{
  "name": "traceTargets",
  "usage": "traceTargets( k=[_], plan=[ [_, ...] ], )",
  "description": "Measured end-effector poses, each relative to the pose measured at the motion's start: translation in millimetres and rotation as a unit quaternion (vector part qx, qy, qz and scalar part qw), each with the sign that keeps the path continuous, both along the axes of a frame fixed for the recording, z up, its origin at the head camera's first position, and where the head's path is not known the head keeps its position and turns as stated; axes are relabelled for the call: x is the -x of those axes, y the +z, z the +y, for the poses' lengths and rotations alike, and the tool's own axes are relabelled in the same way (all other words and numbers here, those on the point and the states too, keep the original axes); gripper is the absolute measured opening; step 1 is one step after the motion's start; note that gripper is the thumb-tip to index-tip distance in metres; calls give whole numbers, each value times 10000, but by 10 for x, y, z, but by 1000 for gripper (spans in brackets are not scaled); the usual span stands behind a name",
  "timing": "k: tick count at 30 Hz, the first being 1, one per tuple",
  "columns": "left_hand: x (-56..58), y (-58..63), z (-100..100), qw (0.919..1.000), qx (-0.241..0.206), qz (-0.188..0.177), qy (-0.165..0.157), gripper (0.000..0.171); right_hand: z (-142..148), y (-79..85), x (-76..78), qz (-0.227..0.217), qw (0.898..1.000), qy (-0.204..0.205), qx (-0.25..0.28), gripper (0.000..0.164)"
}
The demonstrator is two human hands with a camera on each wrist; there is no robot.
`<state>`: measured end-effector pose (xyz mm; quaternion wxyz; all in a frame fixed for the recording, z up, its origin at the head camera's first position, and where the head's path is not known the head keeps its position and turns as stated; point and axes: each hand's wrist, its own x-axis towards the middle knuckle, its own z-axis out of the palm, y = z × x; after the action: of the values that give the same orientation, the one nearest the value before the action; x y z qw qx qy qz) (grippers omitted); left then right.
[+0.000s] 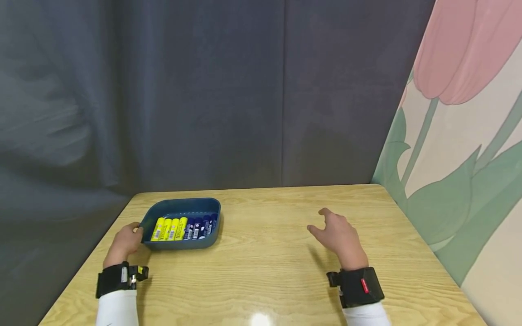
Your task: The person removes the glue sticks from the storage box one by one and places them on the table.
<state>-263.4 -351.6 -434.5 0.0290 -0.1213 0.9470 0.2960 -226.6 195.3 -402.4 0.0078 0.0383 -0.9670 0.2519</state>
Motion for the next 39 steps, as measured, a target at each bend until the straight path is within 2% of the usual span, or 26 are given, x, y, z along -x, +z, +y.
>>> traceTargets(
  k=[5,11,15,20,21,27,39],
  plan=[
    [38,-32,-10,9999,51,75,-121,49,3,-11,14,-14,10000,2,29,66],
    [41,14,-3,9991,145,164,-370,47,-48,-6,61,7,10000,26,50,64],
    [50,58,-25,9991,-119,49,-403,48,-138,0,113,-32,10000,26,41,64],
    [63,79,-39,9987,-326,102,-380,21,-278,-20,179,-29,10000,62,49,63],
    [70,81,-42,9986,-334,129,-390,20,-311,-28,193,-22,10000,69,53,63],
    [125,99,-60,9986,-373,20,-376,27,-497,-45,324,-64,9998,157,54,63],
    [125,140,267,9982,-365,-209,-428,26,-507,-75,338,-122,9997,202,78,66]
  ],
)
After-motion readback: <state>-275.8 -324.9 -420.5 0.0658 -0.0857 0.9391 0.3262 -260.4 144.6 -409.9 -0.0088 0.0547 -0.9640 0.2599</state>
